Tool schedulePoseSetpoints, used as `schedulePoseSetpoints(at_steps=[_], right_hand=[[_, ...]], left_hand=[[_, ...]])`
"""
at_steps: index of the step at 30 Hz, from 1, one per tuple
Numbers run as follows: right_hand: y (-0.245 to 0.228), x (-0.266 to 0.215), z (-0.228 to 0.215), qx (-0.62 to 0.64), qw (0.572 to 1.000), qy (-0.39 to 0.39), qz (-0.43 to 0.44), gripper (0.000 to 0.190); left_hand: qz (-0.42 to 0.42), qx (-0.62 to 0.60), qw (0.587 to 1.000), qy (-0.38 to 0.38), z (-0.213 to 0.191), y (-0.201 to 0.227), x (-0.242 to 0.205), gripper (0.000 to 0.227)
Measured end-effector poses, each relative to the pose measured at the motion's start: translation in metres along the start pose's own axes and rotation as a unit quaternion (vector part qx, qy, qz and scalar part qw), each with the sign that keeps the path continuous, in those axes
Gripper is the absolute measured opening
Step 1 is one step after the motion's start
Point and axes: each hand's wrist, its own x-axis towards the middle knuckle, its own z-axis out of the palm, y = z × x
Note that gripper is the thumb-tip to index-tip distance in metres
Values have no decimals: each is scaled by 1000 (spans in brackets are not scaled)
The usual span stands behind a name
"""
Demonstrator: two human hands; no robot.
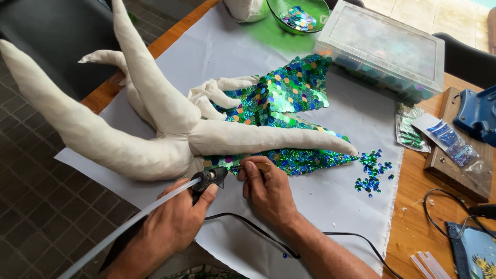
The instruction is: Using a hot glue gun to attach sequins to a fabric costume piece
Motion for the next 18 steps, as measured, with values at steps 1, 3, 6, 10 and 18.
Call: schedulePoseSetpoints(at_steps=[1, 3, 6, 10, 18], right_hand=[[1, 1, 0, 1, 1000, 1, 0, 22], [1, 0, 0, 9, 1000, -7, -4, 22], [4, 1, 0, 4, 1000, -11, -15, 21], [2, 0, -1, -12, 1000, -15, -21, 22], [-1, 2, 1, -67, 996, -29, -58, 23]], left_hand=[[1, 1, 1000, 0, 5, -3, 2, 60], [38, 21, 998, 37, 14, -11, 5, 53], [65, 24, 995, 69, 23, -15, 6, 48], [84, 31, 994, 68, 16, -10, -1, 43], [59, -131, 989, 39, -7, -17, -8, 36]])
